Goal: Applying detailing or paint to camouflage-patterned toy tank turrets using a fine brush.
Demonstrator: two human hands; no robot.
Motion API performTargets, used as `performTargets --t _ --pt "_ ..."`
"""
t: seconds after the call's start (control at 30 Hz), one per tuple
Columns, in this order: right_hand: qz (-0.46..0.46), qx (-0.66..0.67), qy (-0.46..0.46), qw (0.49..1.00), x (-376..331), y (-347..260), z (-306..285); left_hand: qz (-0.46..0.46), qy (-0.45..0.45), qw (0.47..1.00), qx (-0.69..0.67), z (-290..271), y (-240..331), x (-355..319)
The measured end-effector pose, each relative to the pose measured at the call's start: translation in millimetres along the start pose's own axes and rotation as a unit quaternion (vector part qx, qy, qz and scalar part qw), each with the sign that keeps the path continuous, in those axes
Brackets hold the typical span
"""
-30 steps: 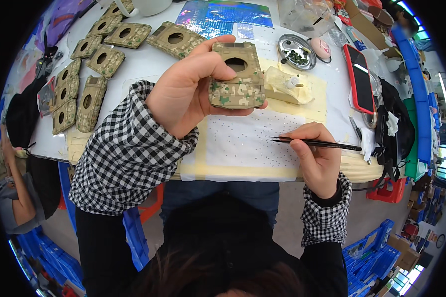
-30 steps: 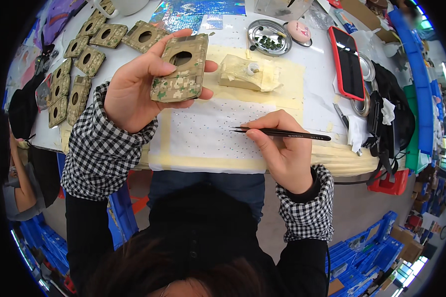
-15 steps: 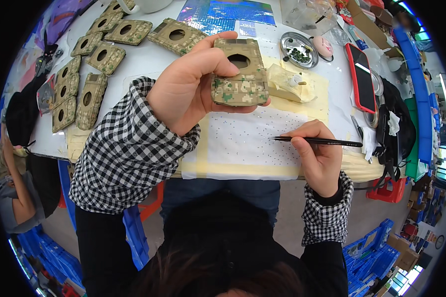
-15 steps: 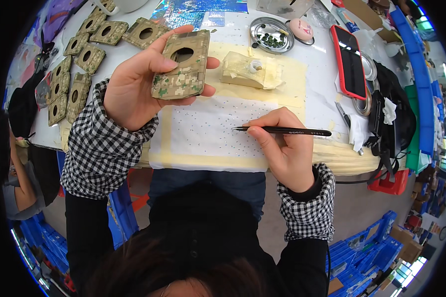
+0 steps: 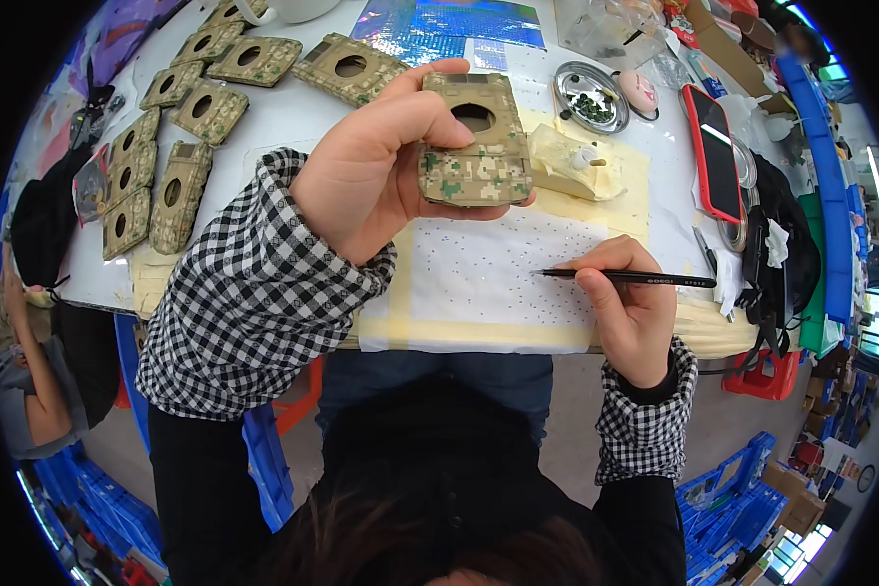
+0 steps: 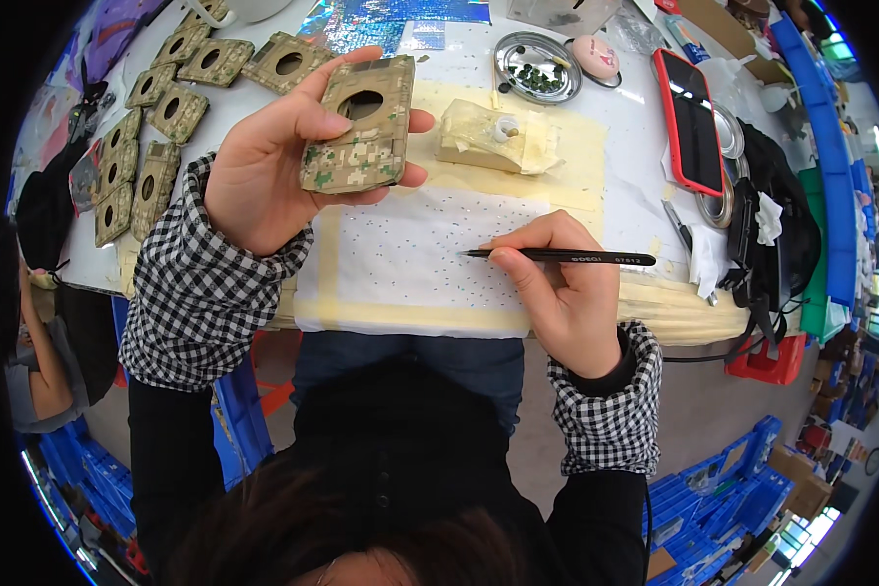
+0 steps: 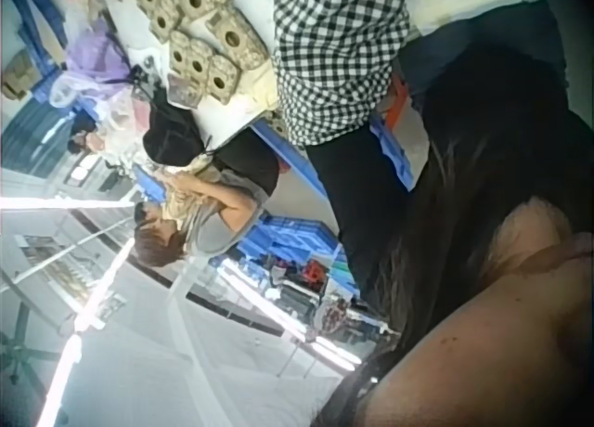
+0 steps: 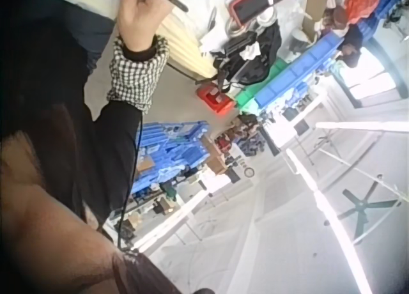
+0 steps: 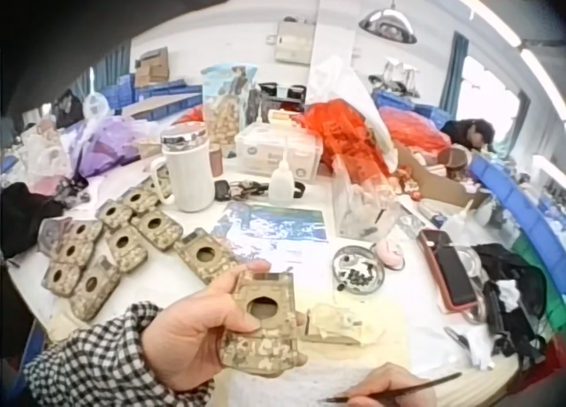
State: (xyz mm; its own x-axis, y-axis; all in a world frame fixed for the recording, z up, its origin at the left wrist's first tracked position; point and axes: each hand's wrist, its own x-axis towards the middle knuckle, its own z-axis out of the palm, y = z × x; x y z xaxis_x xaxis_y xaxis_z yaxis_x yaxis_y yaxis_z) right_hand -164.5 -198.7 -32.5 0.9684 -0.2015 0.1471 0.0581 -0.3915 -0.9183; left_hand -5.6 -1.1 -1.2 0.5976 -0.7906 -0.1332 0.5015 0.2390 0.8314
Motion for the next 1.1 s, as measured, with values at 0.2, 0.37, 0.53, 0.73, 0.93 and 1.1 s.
performTargets --t 0.2,0.37,0.53,0.73,0.93,1.1 --pt "-0.011 0.008 -0.003 1.000 -0.2 1.3 -1.0 0.000 0.003 1.000 0.001 0.6 -0.4 0.4" --pt "-0.004 0.012 -0.003 1.000 0.3 -2.1 -1.0 -0.004 0.008 1.000 0.004 1.7 0.7 -0.2" --pt "-0.011 0.010 0.003 1.000 0.0 2.3 -0.4 -0.003 0.007 1.000 0.005 1.4 0.2 0.0" --pt "0.008 0.015 -0.004 1.000 -0.4 1.5 -0.5 -0.003 0.015 1.000 0.010 1.7 -0.4 0.4" --pt "-0.001 0.009 -0.008 1.000 -0.3 3.0 -1.2 -0.002 0.021 1.000 0.009 2.0 -0.5 0.2" --pt "0.000 0.035 0.004 0.999 -0.9 1.2 -1.4 -0.005 0.018 1.000 0.005 1.6 -0.4 0.1"
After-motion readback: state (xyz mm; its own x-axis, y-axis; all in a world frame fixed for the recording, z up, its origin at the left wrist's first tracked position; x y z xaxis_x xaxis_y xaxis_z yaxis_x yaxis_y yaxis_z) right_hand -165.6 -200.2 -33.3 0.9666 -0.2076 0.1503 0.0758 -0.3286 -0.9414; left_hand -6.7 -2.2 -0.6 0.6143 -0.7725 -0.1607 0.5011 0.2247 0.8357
